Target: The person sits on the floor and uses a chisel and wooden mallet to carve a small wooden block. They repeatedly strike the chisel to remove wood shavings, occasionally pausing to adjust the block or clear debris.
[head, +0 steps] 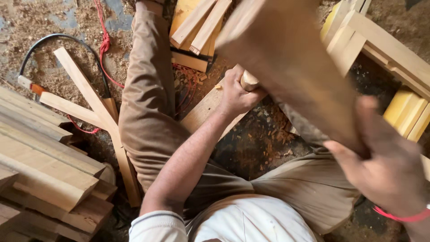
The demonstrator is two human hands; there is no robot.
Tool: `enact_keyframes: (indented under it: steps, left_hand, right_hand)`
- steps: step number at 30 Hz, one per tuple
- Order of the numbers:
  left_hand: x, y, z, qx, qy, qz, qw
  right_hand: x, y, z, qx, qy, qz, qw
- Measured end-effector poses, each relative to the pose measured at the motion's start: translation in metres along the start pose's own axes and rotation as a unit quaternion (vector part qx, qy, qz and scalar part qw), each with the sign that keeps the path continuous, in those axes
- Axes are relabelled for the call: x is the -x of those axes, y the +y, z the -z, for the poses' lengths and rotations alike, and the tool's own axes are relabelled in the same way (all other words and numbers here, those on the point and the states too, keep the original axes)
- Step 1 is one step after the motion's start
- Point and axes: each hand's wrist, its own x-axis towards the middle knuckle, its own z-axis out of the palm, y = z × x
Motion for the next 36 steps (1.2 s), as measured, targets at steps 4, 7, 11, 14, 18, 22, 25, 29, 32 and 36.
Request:
enact_keyframes:
  steps: [4,7,11,14,18,22,25,29,32,36]
  left_hand:
    - [-0.002,-0.006,-0.003,-0.028,-0.001,-0.024,0.999]
    - [-0.003,-0.012,-0.001,-0.049,-0.01,-0.021,0.999]
    - [0.005,-0.018,-0.004,-0.048,-0.039,0.133,0.989]
    - [-0.003,-0.017,-0.006,-0.092,0.037,-0.086,0.991]
    - [-0.005,-0.021,-0.006,-0.025,0.01,-0.012,1.0]
    - [0.004,-0.025,-0.005,-0.126,-0.01,-0.082,0.989]
    - [-0.008,-0.019,-0.005,-0.056,0.003,-0.093,0.994]
    - [-0.002,-0.012,-0.005,0.016,-0.014,0.034,0.999]
    - [-0.003,-0.004,-0.003,-0.027,-0.008,0.017,0.999]
    - [-0.007,-0.007,-0.009,-0.046,0.046,-0.073,0.995]
  right_hand:
    - [-0.012,0.001,-0.002,0.089,-0.084,-0.039,0.992]
    - [0.0,0.003,0.0,0.003,-0.002,0.032,0.999]
    - [0.011,0.006,-0.011,0.014,0.017,0.065,0.998]
    - [0.004,0.005,-0.015,0.062,0.006,0.081,0.995]
    - [0.005,-0.007,-0.004,0.014,0.038,0.043,0.998]
    - [0.004,-0.013,-0.011,0.06,-0.033,-0.034,0.997]
    - [0.0,-0.005,-0.013,0.063,0.002,0.039,0.997]
    - [0.014,0.001,-0.01,-0.01,0.068,0.042,0.997]
    - [0.011,-0.002,-0.011,0.022,0.071,0.04,0.996]
    - [-0.002,-0.007,-0.013,0.07,-0.067,-0.039,0.995]
